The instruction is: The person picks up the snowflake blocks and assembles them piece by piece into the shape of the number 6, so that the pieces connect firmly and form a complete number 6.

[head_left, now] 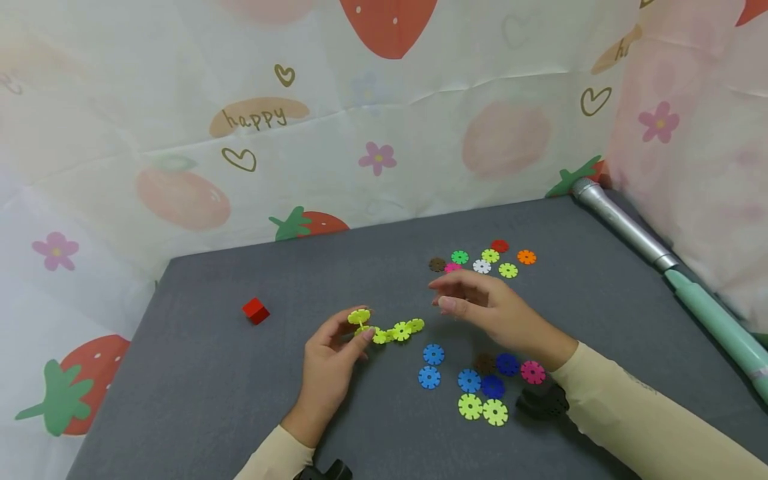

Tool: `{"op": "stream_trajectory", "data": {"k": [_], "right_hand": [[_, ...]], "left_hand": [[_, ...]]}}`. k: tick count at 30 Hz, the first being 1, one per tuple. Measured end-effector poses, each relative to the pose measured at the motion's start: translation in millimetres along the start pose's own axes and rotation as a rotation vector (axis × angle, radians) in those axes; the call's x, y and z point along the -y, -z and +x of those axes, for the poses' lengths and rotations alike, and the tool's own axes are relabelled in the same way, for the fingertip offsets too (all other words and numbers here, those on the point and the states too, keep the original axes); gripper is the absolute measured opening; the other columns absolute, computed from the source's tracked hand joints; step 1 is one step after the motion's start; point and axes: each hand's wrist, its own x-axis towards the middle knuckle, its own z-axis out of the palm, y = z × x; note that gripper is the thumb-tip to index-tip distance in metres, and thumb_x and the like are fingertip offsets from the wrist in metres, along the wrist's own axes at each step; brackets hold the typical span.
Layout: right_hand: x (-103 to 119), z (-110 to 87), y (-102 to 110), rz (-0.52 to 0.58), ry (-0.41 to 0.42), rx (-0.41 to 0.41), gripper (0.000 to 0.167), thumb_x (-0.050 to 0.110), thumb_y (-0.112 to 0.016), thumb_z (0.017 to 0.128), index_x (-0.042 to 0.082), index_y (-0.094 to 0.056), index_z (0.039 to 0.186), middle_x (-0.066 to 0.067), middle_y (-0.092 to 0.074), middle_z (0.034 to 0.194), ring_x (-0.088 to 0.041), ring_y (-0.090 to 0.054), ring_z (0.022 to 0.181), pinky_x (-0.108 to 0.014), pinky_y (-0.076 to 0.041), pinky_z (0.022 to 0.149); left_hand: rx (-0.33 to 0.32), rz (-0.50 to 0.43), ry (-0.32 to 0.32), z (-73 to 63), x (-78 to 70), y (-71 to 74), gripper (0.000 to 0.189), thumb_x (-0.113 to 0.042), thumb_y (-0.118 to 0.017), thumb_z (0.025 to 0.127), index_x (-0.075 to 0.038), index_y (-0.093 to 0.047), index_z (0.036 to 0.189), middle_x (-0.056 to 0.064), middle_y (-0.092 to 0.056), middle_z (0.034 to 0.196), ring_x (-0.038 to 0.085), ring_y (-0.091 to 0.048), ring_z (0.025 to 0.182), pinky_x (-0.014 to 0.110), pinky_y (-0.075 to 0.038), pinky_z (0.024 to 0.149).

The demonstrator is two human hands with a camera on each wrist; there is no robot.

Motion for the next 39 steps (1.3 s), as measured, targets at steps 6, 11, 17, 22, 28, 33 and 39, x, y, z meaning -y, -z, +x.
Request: {"op": "stream_trajectory", "data": {"k": [6,11,17,22,28,33,39], "right_hand": [[-10,-13.7,8,-0.017,0.028,0.056,0.037,0.014,-0.063,0.112,0.001,-0.062,0.147,-0.015,-0.069,0.133,-0.048,-0.063,0.123,-0.035,-0.056,0.098],[-20,-26.3,12,-0.031,0.032,0.111,0.036,0.013,-0.064,0.111,0.006,-0.064,0.146,-0.019,-0.069,0.128,-0.044,-0.063,0.121,-0.035,-0.056,0.096],[-30,-39.1,12,-0.014,0.013,0.197,0.040,0.010,-0.068,0.108,-0.001,-0.062,0.146,-0.016,-0.068,0.130,-0.040,-0.064,0.120,-0.039,-0.057,0.096],[-38,-41.3,10,-0.067,0.065,0.325,0.039,0.012,-0.078,0.103,0.006,-0.068,0.141,-0.011,-0.069,0.132,-0.031,-0.064,0.120,-0.040,-0.055,0.099],[-42,-41.5,6,-0.224,0.167,0.478,0.033,0.026,-0.085,0.100,0.019,-0.075,0.130,0.003,-0.065,0.133,-0.020,-0.055,0.125,-0.038,-0.050,0.103],[-40,-44.3,6,-0.357,0.133,0.521,0.027,0.034,-0.086,0.098,0.029,-0.076,0.122,0.009,-0.058,0.136,-0.016,-0.047,0.127,-0.041,-0.045,0.104],[-39,-44.9,6,-0.370,0.104,0.528,0.022,0.034,-0.086,0.097,0.033,-0.074,0.116,0.010,-0.057,0.137,-0.016,-0.045,0.129,-0.043,-0.044,0.105]], "left_hand": [[-0.006,-0.134,0.036,1.4,2.8,0.6,0.034,0.011,-0.075,0.098,0.008,-0.070,0.131,0.037,-0.066,0.130,0.034,-0.071,0.114,0.035,-0.063,0.077],[-0.026,-0.178,0.073,1.7,4.3,0.2,0.025,0.007,-0.071,0.103,0.011,-0.070,0.128,0.037,-0.066,0.131,0.040,-0.071,0.115,0.039,-0.063,0.085],[-0.054,-0.153,0.107,2.0,2.9,-0.9,0.023,-0.005,-0.067,0.110,0.010,-0.073,0.126,0.033,-0.068,0.130,0.042,-0.071,0.116,0.042,-0.063,0.088],[-0.062,-0.157,0.125,1.9,2.2,-1.1,0.023,-0.005,-0.064,0.111,0.008,-0.073,0.128,0.032,-0.069,0.130,0.045,-0.069,0.118,0.043,-0.062,0.089],[-0.067,-0.165,0.121,1.8,2.7,-0.1,0.024,-0.003,-0.062,0.111,0.010,-0.071,0.130,0.031,-0.069,0.130,0.042,-0.070,0.117,0.042,-0.062,0.089],[-0.065,-0.170,0.123,2.1,3.9,0.1,0.024,-0.003,-0.062,0.112,0.011,-0.070,0.129,0.032,-0.068,0.131,0.040,-0.071,0.117,0.042,-0.062,0.089],[-0.065,-0.181,0.134,1.0,2.2,-0.7,0.025,-0.003,-0.060,0.113,0.011,-0.070,0.131,0.032,-0.068,0.133,0.040,-0.070,0.119,0.042,-0.062,0.090]]}}
